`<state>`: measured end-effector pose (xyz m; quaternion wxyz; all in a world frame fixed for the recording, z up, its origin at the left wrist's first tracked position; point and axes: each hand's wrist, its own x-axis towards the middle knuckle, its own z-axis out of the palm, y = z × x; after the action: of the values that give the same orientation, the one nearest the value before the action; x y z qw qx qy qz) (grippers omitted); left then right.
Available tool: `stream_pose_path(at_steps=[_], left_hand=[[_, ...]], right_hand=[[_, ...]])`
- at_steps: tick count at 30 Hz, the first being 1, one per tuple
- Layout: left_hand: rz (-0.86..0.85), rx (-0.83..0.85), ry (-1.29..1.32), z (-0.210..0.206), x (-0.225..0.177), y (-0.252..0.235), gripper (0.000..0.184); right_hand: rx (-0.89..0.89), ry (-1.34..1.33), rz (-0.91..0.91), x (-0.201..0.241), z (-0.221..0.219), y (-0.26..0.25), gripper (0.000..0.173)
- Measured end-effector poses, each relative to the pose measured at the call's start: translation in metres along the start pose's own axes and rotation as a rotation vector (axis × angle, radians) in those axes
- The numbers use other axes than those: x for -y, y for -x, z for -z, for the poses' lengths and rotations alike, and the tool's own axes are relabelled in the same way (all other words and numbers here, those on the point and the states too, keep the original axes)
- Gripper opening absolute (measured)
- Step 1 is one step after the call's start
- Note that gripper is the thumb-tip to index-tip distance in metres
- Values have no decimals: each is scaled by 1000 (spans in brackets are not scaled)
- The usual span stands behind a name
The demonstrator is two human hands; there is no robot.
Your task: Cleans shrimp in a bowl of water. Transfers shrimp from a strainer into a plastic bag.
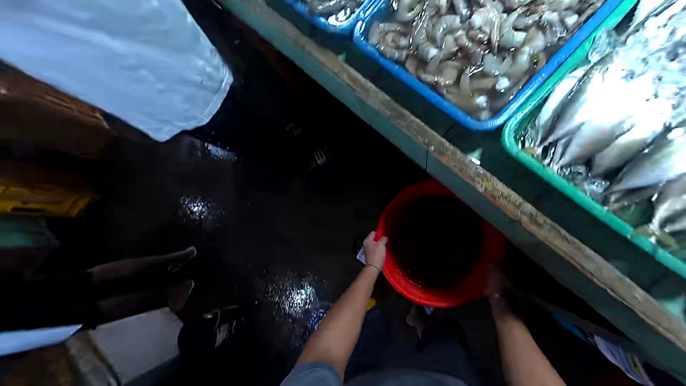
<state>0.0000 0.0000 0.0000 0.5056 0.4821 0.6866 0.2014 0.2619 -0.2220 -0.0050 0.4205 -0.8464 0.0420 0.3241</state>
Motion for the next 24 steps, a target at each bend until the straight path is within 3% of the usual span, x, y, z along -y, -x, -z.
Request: stream_pose_path(at_steps=[5,10,13,19,24], left_hand=[[86,-159,149,111,37,73,17],[125,-238,221,215,42,131,18],[122,-245,277,270,41,156,22],[86,-221,367,354,30,179,27],[-27,-225,308,400,-11,175,35]], right_hand=[[166,-96,-43,3,-24,84,47],[289,-153,27,-2,-53,158,16],[355,-156,31,-1,-64,206,17],[380,-160,67,18,-84,281,18],[410,-188,145,75,-99,313,21]])
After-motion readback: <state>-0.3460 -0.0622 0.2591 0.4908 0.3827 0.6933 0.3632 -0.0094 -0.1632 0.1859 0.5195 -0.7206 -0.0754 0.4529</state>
